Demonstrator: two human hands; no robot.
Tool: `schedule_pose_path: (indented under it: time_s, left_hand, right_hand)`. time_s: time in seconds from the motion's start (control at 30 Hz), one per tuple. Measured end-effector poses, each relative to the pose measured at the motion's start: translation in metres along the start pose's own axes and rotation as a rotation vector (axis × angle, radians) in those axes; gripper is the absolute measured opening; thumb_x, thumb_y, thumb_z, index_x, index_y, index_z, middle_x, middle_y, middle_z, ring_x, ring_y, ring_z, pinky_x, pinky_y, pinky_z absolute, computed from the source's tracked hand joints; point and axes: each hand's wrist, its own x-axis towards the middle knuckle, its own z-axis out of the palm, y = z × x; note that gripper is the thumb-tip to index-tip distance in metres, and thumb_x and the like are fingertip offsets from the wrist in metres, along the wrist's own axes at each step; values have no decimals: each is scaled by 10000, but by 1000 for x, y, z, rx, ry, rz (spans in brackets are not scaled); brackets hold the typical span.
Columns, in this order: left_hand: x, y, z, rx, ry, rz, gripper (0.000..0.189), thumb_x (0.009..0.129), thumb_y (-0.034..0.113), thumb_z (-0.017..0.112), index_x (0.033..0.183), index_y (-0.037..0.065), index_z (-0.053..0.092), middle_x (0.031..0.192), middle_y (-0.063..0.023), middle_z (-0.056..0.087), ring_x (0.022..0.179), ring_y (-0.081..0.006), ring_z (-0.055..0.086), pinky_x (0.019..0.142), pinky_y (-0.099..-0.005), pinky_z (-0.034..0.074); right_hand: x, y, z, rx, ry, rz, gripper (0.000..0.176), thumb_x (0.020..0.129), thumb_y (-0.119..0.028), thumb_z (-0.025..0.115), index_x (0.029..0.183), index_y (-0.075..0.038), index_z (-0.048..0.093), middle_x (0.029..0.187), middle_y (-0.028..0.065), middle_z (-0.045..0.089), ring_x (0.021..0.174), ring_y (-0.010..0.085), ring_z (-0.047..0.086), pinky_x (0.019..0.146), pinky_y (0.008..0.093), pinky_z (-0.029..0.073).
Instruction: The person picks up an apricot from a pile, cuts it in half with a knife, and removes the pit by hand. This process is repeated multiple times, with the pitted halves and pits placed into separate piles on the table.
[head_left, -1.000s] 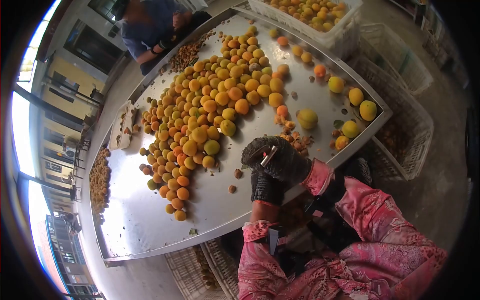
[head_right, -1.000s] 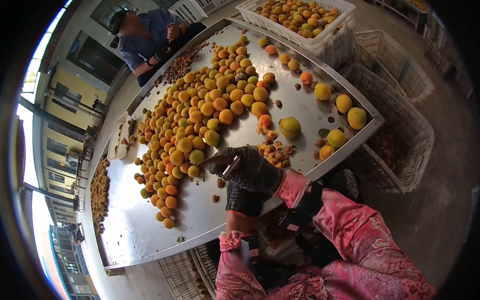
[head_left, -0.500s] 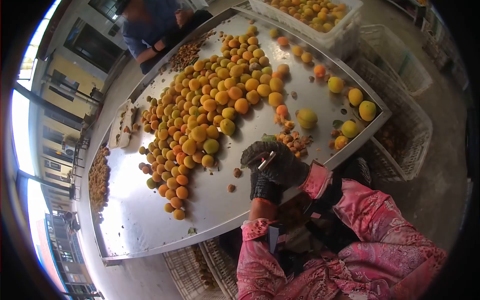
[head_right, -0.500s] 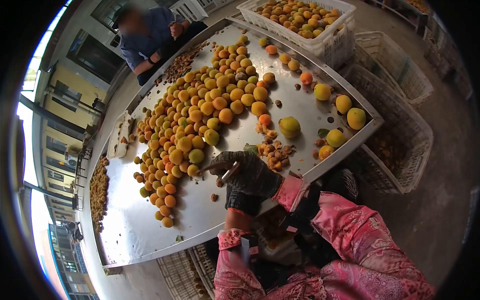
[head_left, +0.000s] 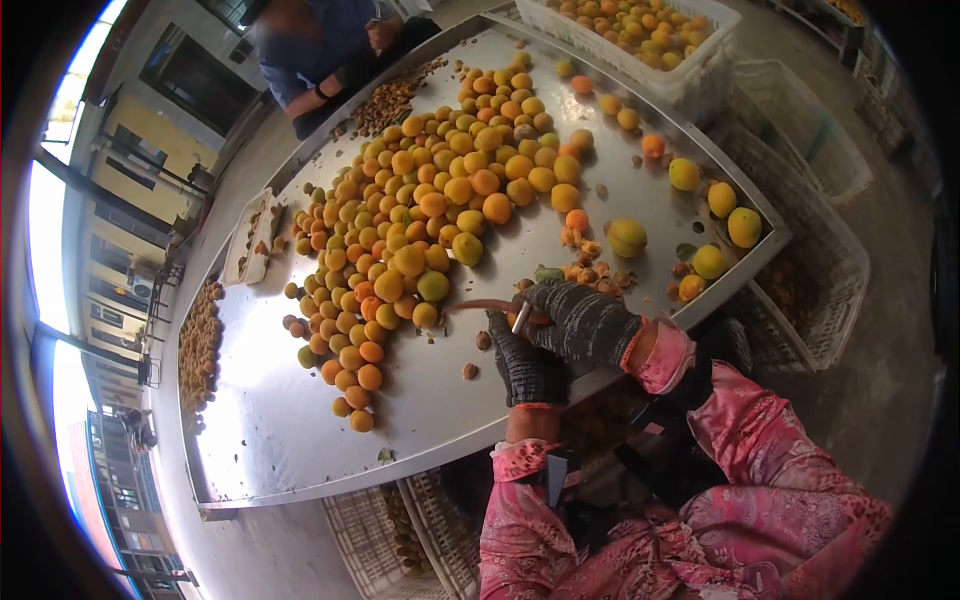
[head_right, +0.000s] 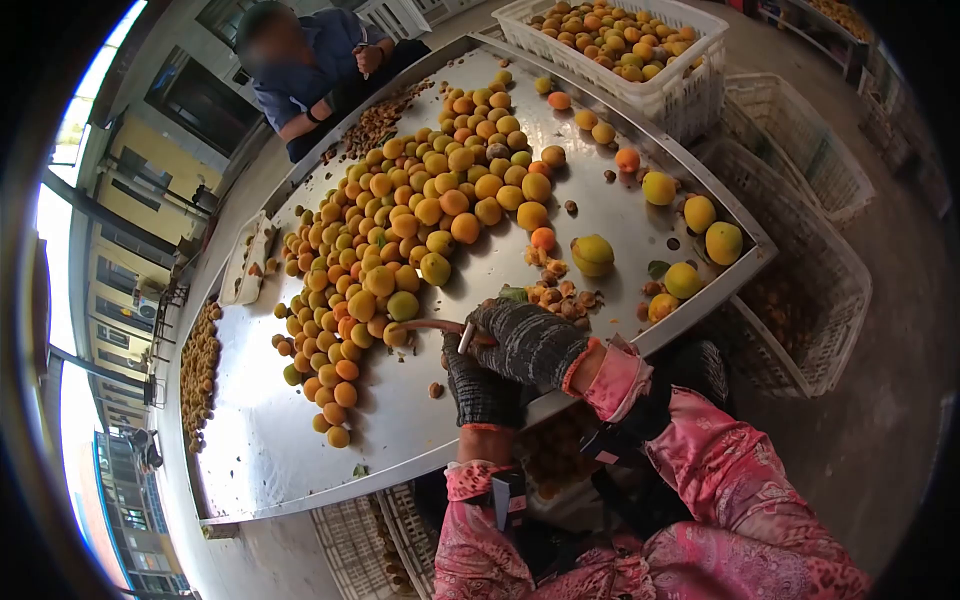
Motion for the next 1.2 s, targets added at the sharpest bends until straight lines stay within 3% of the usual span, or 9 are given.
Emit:
schedule_pose_path:
  time_s: [0.17, 0.37, 0.43, 0.5, 0.6, 1.03, 1.1, 1.17, 1.2]
  left_hand:
    - [-8, -6, 1, 364, 134, 291, 511, 875, 459, 445, 1165, 41, 495, 1087, -123, 578, 997, -281, 559, 870, -392, 467]
    - [-2, 1, -7, 155, 278, 105, 444, 877, 492, 438, 1015, 79, 525, 910, -69, 595, 818, -226, 599, 725, -336, 513]
    - [13, 8, -49, 169, -61, 44, 417, 879, 492, 433, 960, 95, 532, 889, -60, 591, 745, -205, 595, 651, -306, 504]
    - [12, 2, -38, 1133, 130, 476, 455, 862, 533, 431, 926, 101, 557, 857, -70, 603, 744, -234, 589, 642, -336, 496]
    - [-6, 4, 5, 207, 257, -18, 505, 838, 572, 431, 927, 96, 575, 889, -88, 620, 758, -279, 594, 672, -399, 497]
    - [9, 1, -13, 159, 251, 82, 476, 895, 491, 393, 1041, 70, 561, 903, -111, 629, 779, -275, 604, 727, -380, 498]
    - [-18, 2, -2, 887, 89, 294, 365, 892, 370, 479, 1027, 41, 563, 885, -100, 619, 756, -222, 610, 673, -316, 496]
    - [-37, 11, 5, 506, -24, 34, 257, 844, 223, 582, 990, 12, 570, 844, -90, 613, 732, -195, 614, 641, -288, 488]
    - [-47, 2, 8, 1026, -181, 391, 326, 857, 294, 561, 1021, 13, 575, 873, -90, 616, 748, -188, 606, 658, -292, 485]
  right_hand:
    - [-3, -4, 1, -144, -82, -26, 329, 738, -150, 656, 1034, -43, 560, 961, 179, 588, 914, 348, 568, 785, 405, 459]
    - [0, 0, -5, 110, 118, 99, 282, 707, -201, 671, 945, -79, 581, 873, 142, 581, 821, 332, 575, 741, 395, 465]
    - [3, 12, -18, 22, 101, 2, 250, 709, -194, 678, 922, -90, 597, 876, 124, 570, 776, 297, 578, 721, 373, 473]
    - [3, 5, -27, -150, 11, -65, 261, 711, -198, 681, 939, -97, 603, 892, 115, 562, 785, 277, 574, 731, 367, 475]
    - [-3, 10, -18, -157, -143, -96, 269, 713, -219, 668, 947, -100, 608, 926, 116, 566, 863, 291, 567, 770, 381, 462]
    - [-4, 29, -14, 131, 71, -9, 209, 749, -201, 668, 908, -79, 608, 847, 115, 615, 819, 289, 599, 732, 378, 470]
    - [-3, 30, -20, 231, 93, 81, 217, 751, -213, 677, 908, -80, 608, 844, 110, 625, 818, 276, 604, 733, 374, 471]
    - [-4, 35, -23, 4, 118, 61, 239, 742, -234, 688, 912, -86, 608, 829, 100, 635, 805, 255, 614, 729, 365, 476]
    - [-5, 32, -26, -70, 57, 101, 257, 754, -251, 676, 940, -91, 601, 836, 92, 637, 802, 248, 615, 723, 365, 481]
